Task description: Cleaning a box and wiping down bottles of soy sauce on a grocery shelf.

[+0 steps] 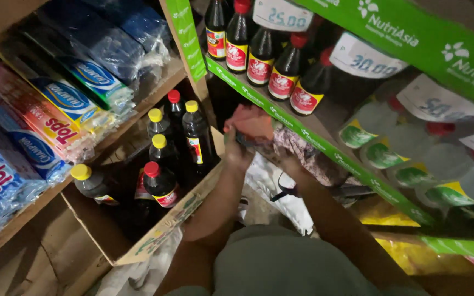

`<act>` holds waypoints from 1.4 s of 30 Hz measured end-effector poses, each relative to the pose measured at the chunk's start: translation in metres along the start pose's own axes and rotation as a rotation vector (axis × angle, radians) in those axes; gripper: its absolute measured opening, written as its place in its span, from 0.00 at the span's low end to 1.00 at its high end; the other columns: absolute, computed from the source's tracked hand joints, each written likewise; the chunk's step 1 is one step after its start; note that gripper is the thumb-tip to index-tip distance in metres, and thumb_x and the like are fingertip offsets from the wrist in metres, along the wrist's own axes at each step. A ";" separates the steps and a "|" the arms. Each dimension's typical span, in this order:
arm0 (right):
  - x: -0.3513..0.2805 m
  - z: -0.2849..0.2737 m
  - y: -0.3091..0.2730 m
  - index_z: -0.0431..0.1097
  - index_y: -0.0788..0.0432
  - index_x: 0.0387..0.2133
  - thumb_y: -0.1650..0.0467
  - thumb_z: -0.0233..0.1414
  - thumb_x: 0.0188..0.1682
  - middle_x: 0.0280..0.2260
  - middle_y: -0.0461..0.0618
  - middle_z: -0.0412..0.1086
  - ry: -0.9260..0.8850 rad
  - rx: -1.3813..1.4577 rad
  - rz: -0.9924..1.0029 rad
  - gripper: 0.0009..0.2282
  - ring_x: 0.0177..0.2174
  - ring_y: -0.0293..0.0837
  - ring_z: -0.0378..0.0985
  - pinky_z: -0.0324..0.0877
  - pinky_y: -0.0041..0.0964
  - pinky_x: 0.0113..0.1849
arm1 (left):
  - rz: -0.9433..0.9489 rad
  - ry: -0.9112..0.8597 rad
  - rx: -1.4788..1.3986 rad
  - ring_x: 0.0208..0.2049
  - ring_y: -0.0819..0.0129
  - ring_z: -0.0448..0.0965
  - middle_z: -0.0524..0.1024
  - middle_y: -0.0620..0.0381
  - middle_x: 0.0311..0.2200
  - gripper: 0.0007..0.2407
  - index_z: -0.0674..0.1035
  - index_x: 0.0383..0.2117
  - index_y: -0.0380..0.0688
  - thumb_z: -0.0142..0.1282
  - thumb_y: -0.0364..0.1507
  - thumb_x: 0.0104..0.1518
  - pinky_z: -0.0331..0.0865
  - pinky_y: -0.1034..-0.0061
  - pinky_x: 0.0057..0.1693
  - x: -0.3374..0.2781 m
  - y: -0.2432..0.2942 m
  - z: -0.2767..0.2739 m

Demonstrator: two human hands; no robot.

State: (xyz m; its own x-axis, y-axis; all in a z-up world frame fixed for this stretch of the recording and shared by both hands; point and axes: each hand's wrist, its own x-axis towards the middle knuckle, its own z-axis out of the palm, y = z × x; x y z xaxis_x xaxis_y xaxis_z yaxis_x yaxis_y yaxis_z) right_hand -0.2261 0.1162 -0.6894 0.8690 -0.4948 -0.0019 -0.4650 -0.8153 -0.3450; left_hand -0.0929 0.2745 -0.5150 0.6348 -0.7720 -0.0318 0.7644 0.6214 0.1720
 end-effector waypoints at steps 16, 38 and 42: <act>-0.056 -0.154 -0.057 0.62 0.65 0.55 0.53 0.37 0.66 0.43 0.54 0.72 -0.399 2.329 -0.234 0.25 0.37 0.45 0.74 0.69 0.35 0.30 | 0.398 0.034 0.453 0.36 0.62 0.77 0.78 0.53 0.36 0.07 0.77 0.42 0.31 0.61 0.17 0.62 0.74 0.68 0.43 0.038 -0.009 -0.102; -0.063 -0.176 -0.150 0.65 0.59 0.57 0.56 0.49 0.54 0.53 0.48 0.72 0.147 1.746 0.513 0.24 0.50 0.43 0.74 0.68 0.40 0.53 | 0.517 0.099 1.387 0.61 0.52 0.75 0.75 0.42 0.60 0.23 0.68 0.65 0.33 0.46 0.38 0.70 0.65 0.67 0.67 -0.035 -0.018 0.049; -0.054 -0.180 -0.181 0.64 0.58 0.59 0.56 0.47 0.54 0.57 0.44 0.71 0.084 1.948 0.290 0.25 0.55 0.37 0.72 0.65 0.34 0.54 | 0.681 -0.196 1.386 0.63 0.56 0.67 0.68 0.45 0.59 0.19 0.67 0.65 0.38 0.43 0.38 0.75 0.58 0.67 0.73 -0.048 -0.034 0.019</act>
State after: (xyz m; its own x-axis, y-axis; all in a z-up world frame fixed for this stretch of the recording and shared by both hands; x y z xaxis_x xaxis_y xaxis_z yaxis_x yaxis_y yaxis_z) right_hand -0.2197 0.2362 -0.4580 0.7781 -0.5879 -0.2213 0.2685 0.6298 -0.7289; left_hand -0.1518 0.2875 -0.5005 0.6972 -0.4793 0.5330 -0.4197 0.3299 0.8456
